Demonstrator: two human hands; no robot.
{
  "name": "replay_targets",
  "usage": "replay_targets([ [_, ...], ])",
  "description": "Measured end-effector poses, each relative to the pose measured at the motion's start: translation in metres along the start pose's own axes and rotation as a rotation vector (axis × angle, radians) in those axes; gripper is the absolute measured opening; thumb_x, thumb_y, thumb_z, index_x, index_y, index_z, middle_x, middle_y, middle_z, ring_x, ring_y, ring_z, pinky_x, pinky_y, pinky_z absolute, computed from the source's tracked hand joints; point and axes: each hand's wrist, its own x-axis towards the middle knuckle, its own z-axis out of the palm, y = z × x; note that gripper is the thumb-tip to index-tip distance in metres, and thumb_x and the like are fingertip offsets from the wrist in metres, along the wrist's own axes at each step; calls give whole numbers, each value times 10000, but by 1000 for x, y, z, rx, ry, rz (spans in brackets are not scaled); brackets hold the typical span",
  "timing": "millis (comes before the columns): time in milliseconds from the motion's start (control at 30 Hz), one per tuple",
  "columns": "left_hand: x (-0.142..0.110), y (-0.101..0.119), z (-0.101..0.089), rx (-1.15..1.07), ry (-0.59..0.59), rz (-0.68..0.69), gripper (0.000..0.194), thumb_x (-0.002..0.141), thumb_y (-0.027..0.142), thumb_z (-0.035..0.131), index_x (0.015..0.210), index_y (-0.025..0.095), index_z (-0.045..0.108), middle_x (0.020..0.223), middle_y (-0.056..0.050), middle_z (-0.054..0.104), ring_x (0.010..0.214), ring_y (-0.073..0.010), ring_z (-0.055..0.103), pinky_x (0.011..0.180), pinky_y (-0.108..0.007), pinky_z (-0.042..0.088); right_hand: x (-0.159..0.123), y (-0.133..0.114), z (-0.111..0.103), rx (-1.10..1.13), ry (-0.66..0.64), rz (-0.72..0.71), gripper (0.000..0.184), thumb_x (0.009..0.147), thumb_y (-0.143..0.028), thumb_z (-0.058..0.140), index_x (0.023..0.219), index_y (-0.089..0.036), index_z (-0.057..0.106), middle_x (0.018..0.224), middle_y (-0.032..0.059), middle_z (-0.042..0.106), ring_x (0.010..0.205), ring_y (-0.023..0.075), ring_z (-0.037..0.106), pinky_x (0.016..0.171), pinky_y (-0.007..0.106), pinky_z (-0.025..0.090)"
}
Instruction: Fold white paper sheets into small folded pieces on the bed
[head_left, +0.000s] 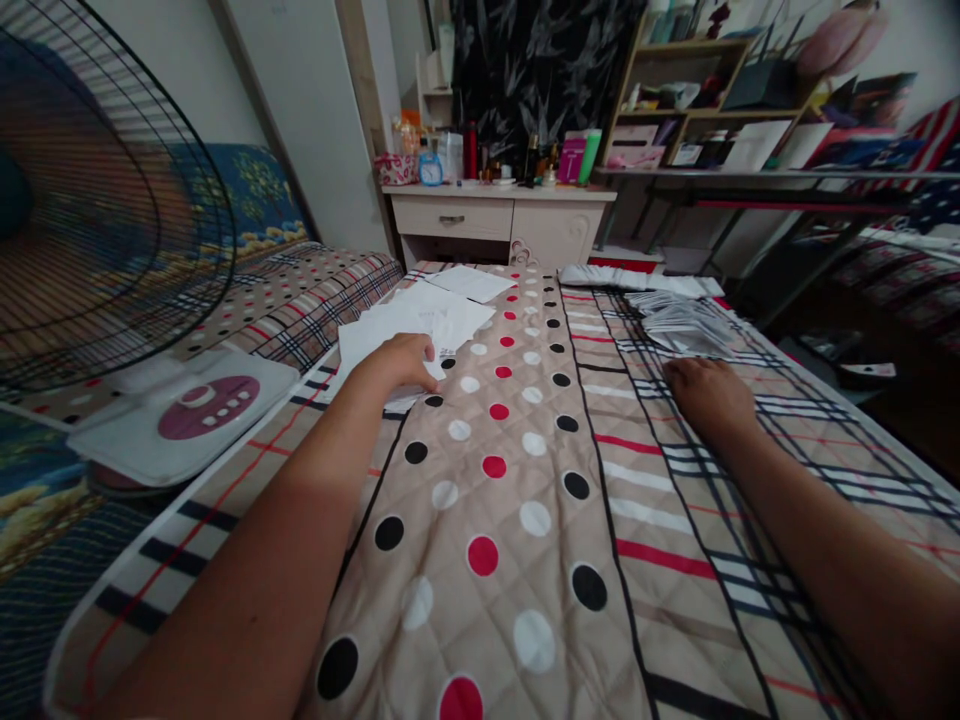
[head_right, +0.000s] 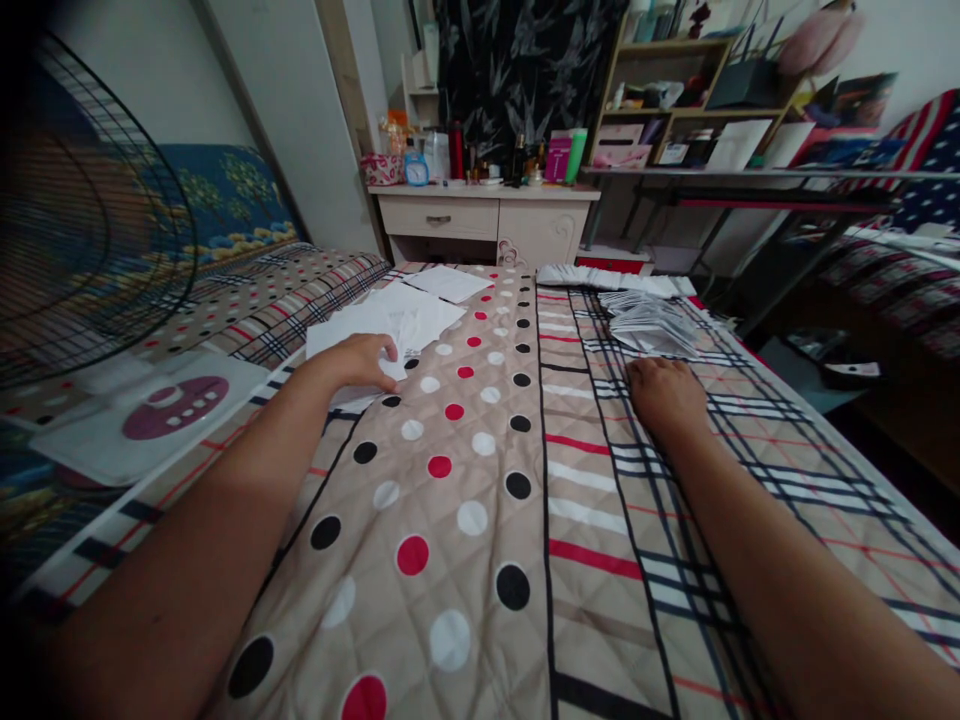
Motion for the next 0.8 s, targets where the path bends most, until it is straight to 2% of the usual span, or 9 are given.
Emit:
replay_targets([
  [167,0,-2,0,-33,44,27,395,592,374,766,948,212,717,1041,-81,706,928,-244,645,735,-267,477,-2,-1,-3,8,18,-6,456,1002,-311,297,1085,-67,673,1053,202,685,953,242,590,838,323,355],
  [300,0,-8,-5,-132,49,52,167,651,265,714,800,207,763,865,-52,743,816,-209,662,710,-252,472,-2,-2,-4,22,21,2,451,999,-318,309,1081,-75,680,1060,203,688,938,249,589,800,333,352],
  [433,-3,-6,-10,-168,116,-30,138,642,211,692,754,188,770,777,-60,743,723,-199,657,651,-254,462,-2,0,-3,37,21,6,440,996,-322,318,1067,-92,687,1073,191,689,933,252,583,783,341,347],
  [600,-10,14,-12,-128,147,-30,80,611,224,719,676,190,752,725,-74,728,701,-199,647,645,-269,456,-3,1,-2,52,34,4,436,996,-326,318,1083,-96,678,1093,181,685,949,249,576,813,338,345],
  [733,-7,21,-6,-114,107,-12,59,585,227,749,620,187,724,677,-64,704,661,-202,632,620,-284,451,-3,2,-2,61,40,1,438,994,-339,321,1071,-103,682,1083,176,687,954,251,579,806,336,355],
  [800,-5,21,-4,-219,78,-3,74,602,228,744,601,168,701,630,-61,682,635,-193,622,600,-276,452,-3,2,0,67,45,1,436,994,-340,322,1069,-107,683,1076,171,689,954,249,583,804,334,361],
])
